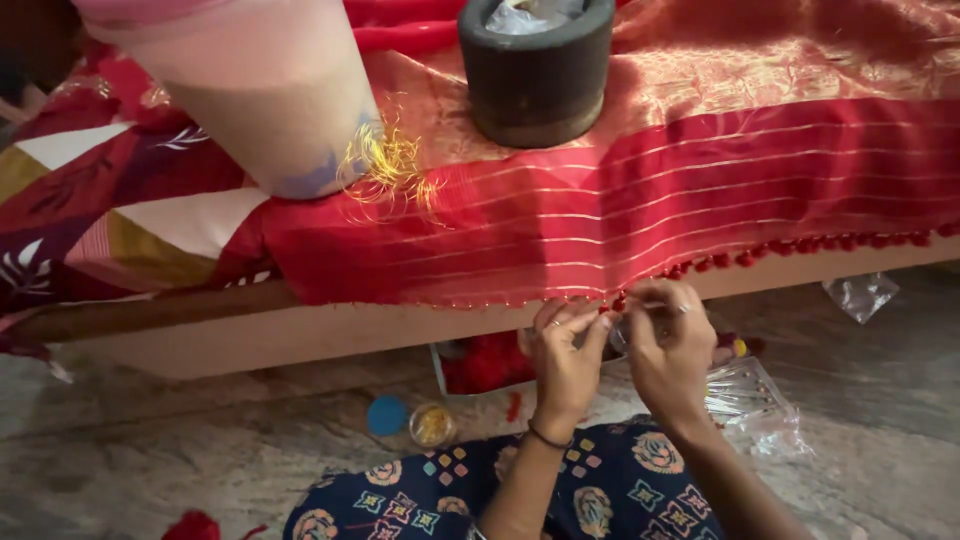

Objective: Sewing red pom-poms onto the decorative edge of a red and gold fabric.

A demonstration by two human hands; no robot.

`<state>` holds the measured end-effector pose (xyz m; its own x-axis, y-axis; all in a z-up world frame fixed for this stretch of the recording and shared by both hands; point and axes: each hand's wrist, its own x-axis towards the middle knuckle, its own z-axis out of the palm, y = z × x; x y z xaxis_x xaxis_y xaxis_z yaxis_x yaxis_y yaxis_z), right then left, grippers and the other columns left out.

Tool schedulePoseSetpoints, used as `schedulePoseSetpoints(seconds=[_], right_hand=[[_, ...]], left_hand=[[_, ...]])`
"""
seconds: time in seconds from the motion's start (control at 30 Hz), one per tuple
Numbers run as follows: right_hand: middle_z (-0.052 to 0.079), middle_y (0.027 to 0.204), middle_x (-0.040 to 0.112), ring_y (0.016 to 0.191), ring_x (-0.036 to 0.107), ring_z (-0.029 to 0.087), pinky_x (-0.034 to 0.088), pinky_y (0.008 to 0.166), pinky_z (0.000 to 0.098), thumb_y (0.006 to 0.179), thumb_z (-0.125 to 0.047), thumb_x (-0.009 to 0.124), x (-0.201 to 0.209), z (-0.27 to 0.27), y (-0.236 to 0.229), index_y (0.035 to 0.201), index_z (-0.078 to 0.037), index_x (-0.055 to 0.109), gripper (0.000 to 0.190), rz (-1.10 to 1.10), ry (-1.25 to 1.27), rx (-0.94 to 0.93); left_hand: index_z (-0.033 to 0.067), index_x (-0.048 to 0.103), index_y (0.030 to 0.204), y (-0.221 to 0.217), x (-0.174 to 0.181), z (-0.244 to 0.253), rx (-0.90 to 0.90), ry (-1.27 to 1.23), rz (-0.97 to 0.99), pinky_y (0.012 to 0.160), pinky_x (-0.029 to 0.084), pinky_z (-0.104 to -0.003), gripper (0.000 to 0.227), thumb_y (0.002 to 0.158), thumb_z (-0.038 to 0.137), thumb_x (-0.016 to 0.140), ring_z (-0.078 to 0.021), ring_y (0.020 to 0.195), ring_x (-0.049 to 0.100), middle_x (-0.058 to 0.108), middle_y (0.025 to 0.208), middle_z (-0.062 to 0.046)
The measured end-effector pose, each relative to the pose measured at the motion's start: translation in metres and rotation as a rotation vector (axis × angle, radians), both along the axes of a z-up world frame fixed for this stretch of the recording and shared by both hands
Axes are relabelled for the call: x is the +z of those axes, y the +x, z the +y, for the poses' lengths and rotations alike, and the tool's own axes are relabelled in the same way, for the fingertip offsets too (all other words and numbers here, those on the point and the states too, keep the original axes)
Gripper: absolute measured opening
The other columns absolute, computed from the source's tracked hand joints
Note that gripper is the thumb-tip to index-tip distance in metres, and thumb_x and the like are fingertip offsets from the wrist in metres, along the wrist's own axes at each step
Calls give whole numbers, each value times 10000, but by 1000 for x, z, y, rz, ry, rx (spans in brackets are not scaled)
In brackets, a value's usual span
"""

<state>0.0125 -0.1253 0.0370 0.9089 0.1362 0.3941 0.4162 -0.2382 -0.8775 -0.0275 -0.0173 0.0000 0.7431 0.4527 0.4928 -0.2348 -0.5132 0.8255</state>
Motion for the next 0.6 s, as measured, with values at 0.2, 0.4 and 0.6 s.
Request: schedulePoseSetpoints(seconds=[0.2,0.4,0.6], right_hand=[[127,1081,786,929,764,169,618,801,279,963,-66,706,80,99,-5,1154,-61,773,203,-332,39,289],[131,947,789,809,757,119,596,728,268,930,-93,753,79,154,-2,1049,-38,779,134,-287,106,305],[54,793,787,725,701,61,576,664,227,928,-93,743,72,133,-4,1050,-26,793,147,-51,137,219]], left_hand=[[162,805,1015,6,-17,14,110,190,96,1023,206,-591,188,907,240,672,-272,1217,545,775,1073,-61],[214,790,1097,5,-49,28,206,425,-60,1008,323,-533,202,1008,309,635,-209,1031,659,775,1031,12],[198,786,1059,10,-59,23,149,261,-50,910,365,-493,182,977,278,645,-218,940,674,764,965,-16]])
